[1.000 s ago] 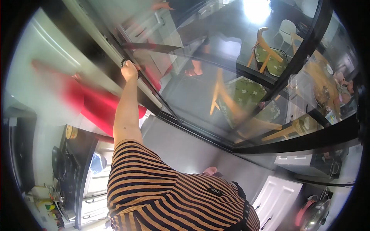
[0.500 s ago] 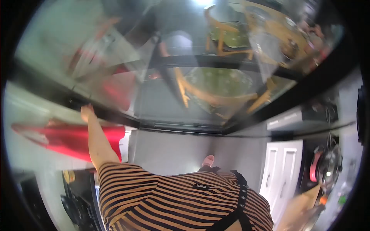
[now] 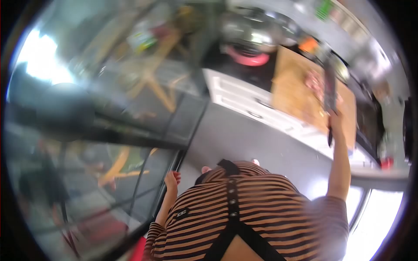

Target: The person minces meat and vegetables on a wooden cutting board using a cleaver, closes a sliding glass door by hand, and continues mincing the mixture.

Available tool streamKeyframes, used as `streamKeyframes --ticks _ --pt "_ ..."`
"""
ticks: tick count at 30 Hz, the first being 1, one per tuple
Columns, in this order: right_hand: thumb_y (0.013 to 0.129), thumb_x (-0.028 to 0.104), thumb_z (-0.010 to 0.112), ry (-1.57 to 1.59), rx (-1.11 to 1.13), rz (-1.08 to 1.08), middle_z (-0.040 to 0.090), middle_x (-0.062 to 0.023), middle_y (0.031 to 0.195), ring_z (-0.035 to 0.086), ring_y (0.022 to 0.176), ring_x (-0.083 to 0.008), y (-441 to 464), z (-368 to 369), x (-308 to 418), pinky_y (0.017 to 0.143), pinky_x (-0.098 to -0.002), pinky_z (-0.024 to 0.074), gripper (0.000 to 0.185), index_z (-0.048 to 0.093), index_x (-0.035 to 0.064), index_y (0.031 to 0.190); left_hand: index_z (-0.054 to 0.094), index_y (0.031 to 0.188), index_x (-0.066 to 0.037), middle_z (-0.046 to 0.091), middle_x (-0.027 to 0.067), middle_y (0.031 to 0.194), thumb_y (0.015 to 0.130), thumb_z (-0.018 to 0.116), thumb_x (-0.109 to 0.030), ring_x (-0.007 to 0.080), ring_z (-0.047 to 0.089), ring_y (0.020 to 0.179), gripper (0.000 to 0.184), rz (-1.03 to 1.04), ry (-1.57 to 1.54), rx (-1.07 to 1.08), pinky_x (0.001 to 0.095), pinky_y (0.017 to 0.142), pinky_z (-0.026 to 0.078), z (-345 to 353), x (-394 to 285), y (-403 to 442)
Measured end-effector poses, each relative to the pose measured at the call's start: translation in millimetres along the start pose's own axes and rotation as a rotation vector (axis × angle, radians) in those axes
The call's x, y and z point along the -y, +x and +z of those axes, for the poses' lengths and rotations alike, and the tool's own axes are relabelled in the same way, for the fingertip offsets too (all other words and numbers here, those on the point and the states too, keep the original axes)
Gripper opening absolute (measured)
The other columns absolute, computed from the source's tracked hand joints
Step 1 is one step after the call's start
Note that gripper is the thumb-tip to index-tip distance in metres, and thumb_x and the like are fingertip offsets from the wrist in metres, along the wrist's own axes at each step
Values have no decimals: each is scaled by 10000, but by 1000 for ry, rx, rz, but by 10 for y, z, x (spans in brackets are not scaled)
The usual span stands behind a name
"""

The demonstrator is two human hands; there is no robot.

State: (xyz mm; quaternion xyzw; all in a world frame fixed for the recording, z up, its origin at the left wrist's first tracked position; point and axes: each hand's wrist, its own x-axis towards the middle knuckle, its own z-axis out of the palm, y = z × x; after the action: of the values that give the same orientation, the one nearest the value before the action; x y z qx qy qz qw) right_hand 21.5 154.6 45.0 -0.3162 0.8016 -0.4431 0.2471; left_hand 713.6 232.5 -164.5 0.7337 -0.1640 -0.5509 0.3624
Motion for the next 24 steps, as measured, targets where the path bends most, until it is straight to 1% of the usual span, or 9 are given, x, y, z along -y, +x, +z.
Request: streamKeyframes --ticks 1,3,5,7,9,15,19,22,24 --pt "847 260 538 -26 -24 32 374 40 478 348 363 -69 -166 -57 154 339 -235 299 184 529 96 765 552 750 -46 594 60 679 872 401 -275 114 517 513 301 74 77 130 235 431 389 322 -166 68" --pt "848 232 538 -133 -38 23 397 25 497 377 373 -79 -3 -263 -211 328 -253 344 184 558 48 853 557 801 -50 608 62 690 907 376 -285 103 515 512 315 276 167 207 235 439 391 1081 -672 -174" --pt "829 243 544 -224 -13 38 497 -44 535 475 434 -129 -9 -447 -344 403 -305 384 242 604 10 863 555 805 -51 618 64 707 915 377 -284 104 518 519 313 376 225 290 235 448 395 1696 -988 -344" --pt "818 285 556 -454 45 -26 574 -144 630 565 588 -242 49 -626 -537 584 -391 437 263 613 42 901 553 807 -49 626 68 723 917 382 -277 104 521 526 306 435 270 339 234 452 398 2250 -1184 -556" --pt "823 305 547 -589 124 -80 611 -165 713 598 698 -307 -15 -800 -514 656 -412 451 255 617 78 916 551 805 -44 632 73 736 914 389 -263 102 524 533 293 452 305 367 234 452 398 2753 -1225 -841" --pt "832 316 534 -779 338 -95 642 -131 839 609 803 -314 193 -891 -727 716 -417 482 237 604 123 952 553 816 -49 632 86 749 912 392 -264 102 533 541 285 483 377 539 213 456 404 3724 -1056 -1192" --pt "843 311 522 -853 458 -191 639 -118 832 609 812 -303 383 -843 -792 723 -417 485 217 598 136 947 549 810 -38 635 94 758 912 394 -266 105 529 533 293 507 399 623 210 452 398 4121 -1139 -1248" --pt "844 313 527 -888 444 -209 633 -113 818 608 804 -300 526 -822 -772 713 -419 484 215 595 130 933 546 809 -33 634 97 745 913 396 -268 107 529 523 298 520 427 612 212 445 395 4412 -1276 -1115" --pt "844 319 530 -901 426 -298 631 -107 811 607 795 -298 679 -789 -874 703 -422 483 219 591 124 923 545 808 -30 632 101 732 915 395 -275 107 529 516 306 516 382 618 212 439 394 4626 -1342 -977"
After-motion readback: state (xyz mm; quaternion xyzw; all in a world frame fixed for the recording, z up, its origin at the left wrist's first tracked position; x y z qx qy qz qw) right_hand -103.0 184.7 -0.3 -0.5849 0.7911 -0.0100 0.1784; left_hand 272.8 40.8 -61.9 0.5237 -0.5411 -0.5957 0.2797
